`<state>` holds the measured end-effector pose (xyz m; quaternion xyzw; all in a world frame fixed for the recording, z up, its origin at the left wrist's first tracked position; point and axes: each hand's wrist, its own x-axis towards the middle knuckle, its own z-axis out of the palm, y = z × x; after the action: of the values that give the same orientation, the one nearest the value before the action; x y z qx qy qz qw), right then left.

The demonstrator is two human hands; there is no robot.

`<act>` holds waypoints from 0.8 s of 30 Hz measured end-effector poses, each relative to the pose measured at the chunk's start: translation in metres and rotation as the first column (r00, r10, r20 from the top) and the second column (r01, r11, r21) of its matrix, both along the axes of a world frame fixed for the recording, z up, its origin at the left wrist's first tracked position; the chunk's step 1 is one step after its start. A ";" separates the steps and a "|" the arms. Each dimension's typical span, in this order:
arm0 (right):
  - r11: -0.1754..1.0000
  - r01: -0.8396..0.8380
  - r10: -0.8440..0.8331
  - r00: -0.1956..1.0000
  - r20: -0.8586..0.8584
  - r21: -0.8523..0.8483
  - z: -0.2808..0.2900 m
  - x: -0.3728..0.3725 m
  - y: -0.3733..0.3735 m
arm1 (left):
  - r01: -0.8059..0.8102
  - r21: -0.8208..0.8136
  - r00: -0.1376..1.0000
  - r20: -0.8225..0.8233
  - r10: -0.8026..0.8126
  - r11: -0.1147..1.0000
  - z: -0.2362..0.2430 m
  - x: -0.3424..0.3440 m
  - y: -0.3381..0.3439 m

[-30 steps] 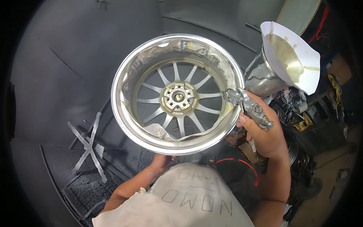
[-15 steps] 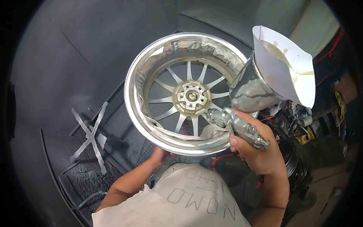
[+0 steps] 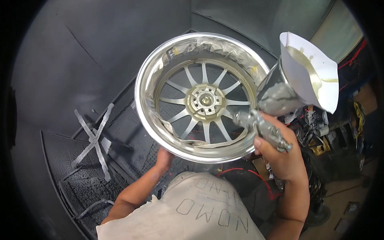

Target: The person paints a car wheel rim using a spray gun, rotating the rim by hand to cover all surfaces.

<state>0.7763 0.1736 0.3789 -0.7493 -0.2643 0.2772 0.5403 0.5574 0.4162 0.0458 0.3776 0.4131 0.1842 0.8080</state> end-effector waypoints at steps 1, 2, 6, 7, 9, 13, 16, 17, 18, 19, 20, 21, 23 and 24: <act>0.999 -0.048 0.048 0.998 -0.033 0.015 -0.001 0.001 -0.010 | 0.033 -0.010 0.999 0.008 -0.033 0.999 -0.003 0.001 -0.009; 0.998 -0.066 0.065 0.993 -0.100 -0.008 0.002 0.002 -0.017 | 0.067 -0.020 0.998 0.016 -0.067 0.998 -0.008 0.002 -0.019; 0.992 -0.121 0.112 0.982 -0.155 -0.045 0.010 0.014 -0.034 | 0.143 -0.067 0.990 -0.001 -0.143 0.987 -0.010 0.013 -0.056; 0.993 -0.116 0.115 0.992 -0.057 -0.021 -0.001 0.021 -0.040 | 0.189 -0.079 0.981 -0.040 -0.192 0.979 -0.007 0.018 -0.062; 0.997 -0.078 0.077 0.995 0.058 0.014 -0.007 0.031 -0.047 | 0.360 -0.135 0.927 -0.055 -0.370 0.923 0.004 0.022 -0.067; 0.999 0.018 -0.021 0.998 0.057 0.047 0.000 0.052 -0.048 | 0.448 -0.133 0.885 -0.074 -0.459 0.884 0.006 0.031 -0.052; 0.999 -0.045 0.045 0.998 0.041 0.012 0.008 0.060 -0.056 | 0.139 -0.103 0.990 0.031 -0.136 0.985 -0.002 0.047 -0.021; 0.997 -0.081 0.081 0.997 0.005 0.009 0.010 0.061 -0.060 | 0.078 -0.058 0.997 0.032 -0.077 0.995 0.001 0.054 -0.013; 0.994 -0.111 0.111 0.993 -0.031 0.005 0.011 0.063 -0.065 | 0.023 -0.013 0.999 0.034 -0.023 1.000 0.014 0.067 -0.005; 0.989 -0.146 0.147 0.984 -0.099 0.018 0.015 0.065 -0.066 | -0.039 0.031 0.999 0.039 0.038 0.999 0.024 0.074 -0.002; 0.983 -0.179 0.182 0.969 -0.166 0.034 0.019 0.069 -0.066 | -0.045 0.045 0.999 0.023 0.044 0.998 0.028 0.079 -0.004; 0.975 -0.220 0.221 0.965 -0.141 0.029 0.021 0.074 -0.064 | -0.047 0.062 0.999 0.010 0.046 0.997 0.031 0.085 -0.007; 0.983 -0.180 0.180 0.984 -0.011 0.021 0.020 0.082 -0.060 | -0.054 0.081 0.998 -0.028 0.057 0.995 0.033 0.095 -0.021; 0.987 -0.156 0.156 0.988 0.021 0.035 0.020 0.089 -0.057 | -0.079 0.062 0.997 -0.017 0.080 0.995 0.032 0.096 -0.030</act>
<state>0.8650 0.1164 0.3988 -0.7188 -0.3320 0.3070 0.5281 0.6533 0.3858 0.0778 0.3874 0.4297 0.2251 0.7840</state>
